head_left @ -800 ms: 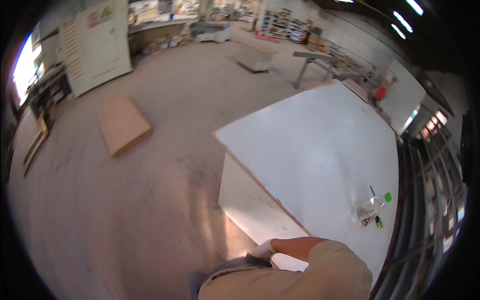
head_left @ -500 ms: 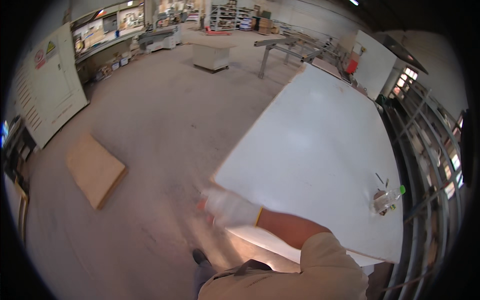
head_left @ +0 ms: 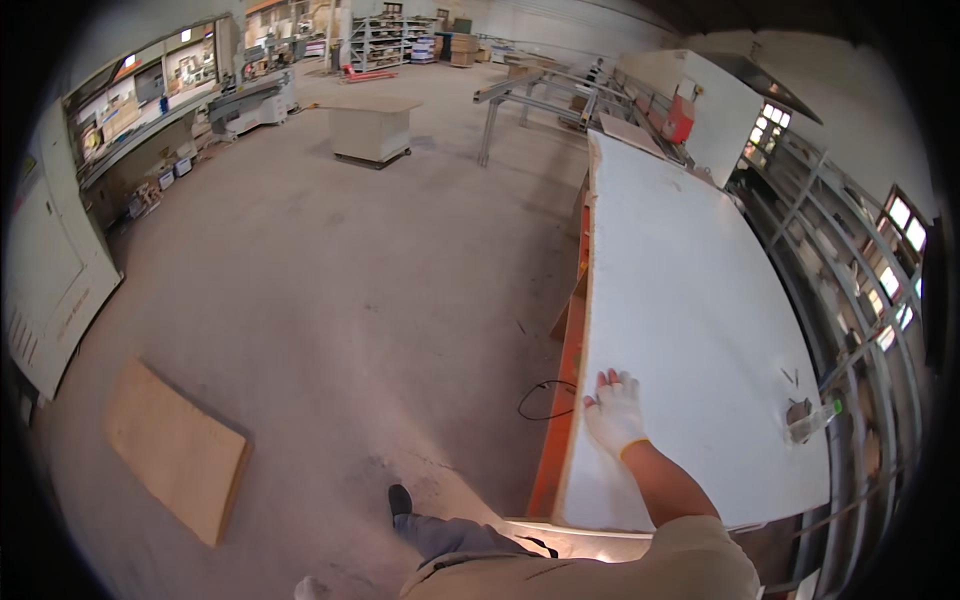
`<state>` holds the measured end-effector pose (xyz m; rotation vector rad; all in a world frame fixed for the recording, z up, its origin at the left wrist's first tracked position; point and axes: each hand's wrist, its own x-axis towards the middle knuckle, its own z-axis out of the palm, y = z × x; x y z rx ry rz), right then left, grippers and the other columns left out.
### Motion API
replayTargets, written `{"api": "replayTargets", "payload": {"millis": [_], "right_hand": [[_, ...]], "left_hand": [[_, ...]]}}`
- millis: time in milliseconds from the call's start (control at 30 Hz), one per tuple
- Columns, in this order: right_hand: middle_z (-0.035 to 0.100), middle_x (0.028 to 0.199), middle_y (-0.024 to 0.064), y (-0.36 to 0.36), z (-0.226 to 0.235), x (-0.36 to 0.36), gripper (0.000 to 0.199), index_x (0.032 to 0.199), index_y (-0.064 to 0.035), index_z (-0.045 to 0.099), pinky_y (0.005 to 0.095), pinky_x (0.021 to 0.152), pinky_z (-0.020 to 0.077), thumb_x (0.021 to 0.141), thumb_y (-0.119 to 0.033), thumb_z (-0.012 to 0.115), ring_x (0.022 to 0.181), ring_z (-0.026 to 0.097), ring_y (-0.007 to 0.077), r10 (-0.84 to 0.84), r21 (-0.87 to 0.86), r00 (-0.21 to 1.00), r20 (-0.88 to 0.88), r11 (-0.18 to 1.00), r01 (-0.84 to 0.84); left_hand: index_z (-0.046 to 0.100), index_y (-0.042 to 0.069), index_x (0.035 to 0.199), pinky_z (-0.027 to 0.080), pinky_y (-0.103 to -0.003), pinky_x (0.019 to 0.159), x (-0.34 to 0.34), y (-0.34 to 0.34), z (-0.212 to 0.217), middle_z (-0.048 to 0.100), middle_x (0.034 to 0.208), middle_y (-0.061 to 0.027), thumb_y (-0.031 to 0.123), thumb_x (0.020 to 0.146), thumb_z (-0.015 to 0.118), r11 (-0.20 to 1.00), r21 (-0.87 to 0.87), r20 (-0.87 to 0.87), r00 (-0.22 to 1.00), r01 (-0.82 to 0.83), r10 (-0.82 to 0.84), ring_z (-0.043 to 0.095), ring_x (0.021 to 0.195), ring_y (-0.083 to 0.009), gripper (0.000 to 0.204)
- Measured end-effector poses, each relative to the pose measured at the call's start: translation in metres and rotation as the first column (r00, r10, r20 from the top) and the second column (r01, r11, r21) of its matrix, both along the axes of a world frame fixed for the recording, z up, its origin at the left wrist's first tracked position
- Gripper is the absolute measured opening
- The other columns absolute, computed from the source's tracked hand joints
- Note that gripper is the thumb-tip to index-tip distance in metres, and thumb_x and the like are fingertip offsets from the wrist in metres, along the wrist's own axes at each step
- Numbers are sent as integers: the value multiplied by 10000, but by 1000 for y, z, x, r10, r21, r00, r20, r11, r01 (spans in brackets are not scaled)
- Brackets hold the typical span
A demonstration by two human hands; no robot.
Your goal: The person picks up large flat boards from the floor and stacks them one by one onto a growing pile. The person wears white gloves and handles each board with both hands, placing it carefully on top of the previous one.
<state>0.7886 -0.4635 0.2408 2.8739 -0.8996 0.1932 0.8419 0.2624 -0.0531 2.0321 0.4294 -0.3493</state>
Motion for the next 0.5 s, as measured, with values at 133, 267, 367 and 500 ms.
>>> {"api": "replayTargets", "payload": {"millis": [133, 267, 367, 500], "right_hand": [[501, 1455, 296, 1, -1, 46, 643, 1377, 108, 531, 495, 1160, 228, 969, -389, 532, 1353, 365, 400, -98, 13, 995, 34, 995, 97], [520, 1433, 290, 15, 17, 101, 660, 1317, 68, 597, 508, 1188, 184, 907, -450, 593, 1423, 305, 418, -397, 28, 910, -118, 915, 403], [497, 1446, 297, 25, 40, 139, 649, 1320, 53, 587, 528, 1194, 192, 893, -436, 605, 1411, 333, 445, -552, 120, 805, -215, 803, 583], [430, 1508, 305, 18, 17, 150, 631, 1329, 4, 591, 518, 1218, 163, 859, -416, 627, 1461, 261, 432, -735, 134, 678, -15, 670, 730]], "left_hand": [[669, 72, 774, 524, -519, 643, 96, -25, -47, 672, 738, -195, 238, 807, 661, 580, 519, 78, 641, 628, -764, 664, 725, -420, 170], [719, 86, 832, 533, -537, 679, 214, -68, -32, 690, 767, -202, 222, 844, 619, 521, 453, -4, 586, 723, -810, 675, 749, -415, 170], [669, 36, 947, 538, -483, 607, 309, -87, -45, 690, 783, -169, 194, 865, 656, 735, 155, 40, 739, 661, -673, 679, 682, -353, 179], [649, -12, 1015, 551, -434, 568, 425, -122, -33, 698, 807, -139, 174, 898, 662, 865, -400, -222, 884, 303, -412, 691, 654, -293, 220]]}}
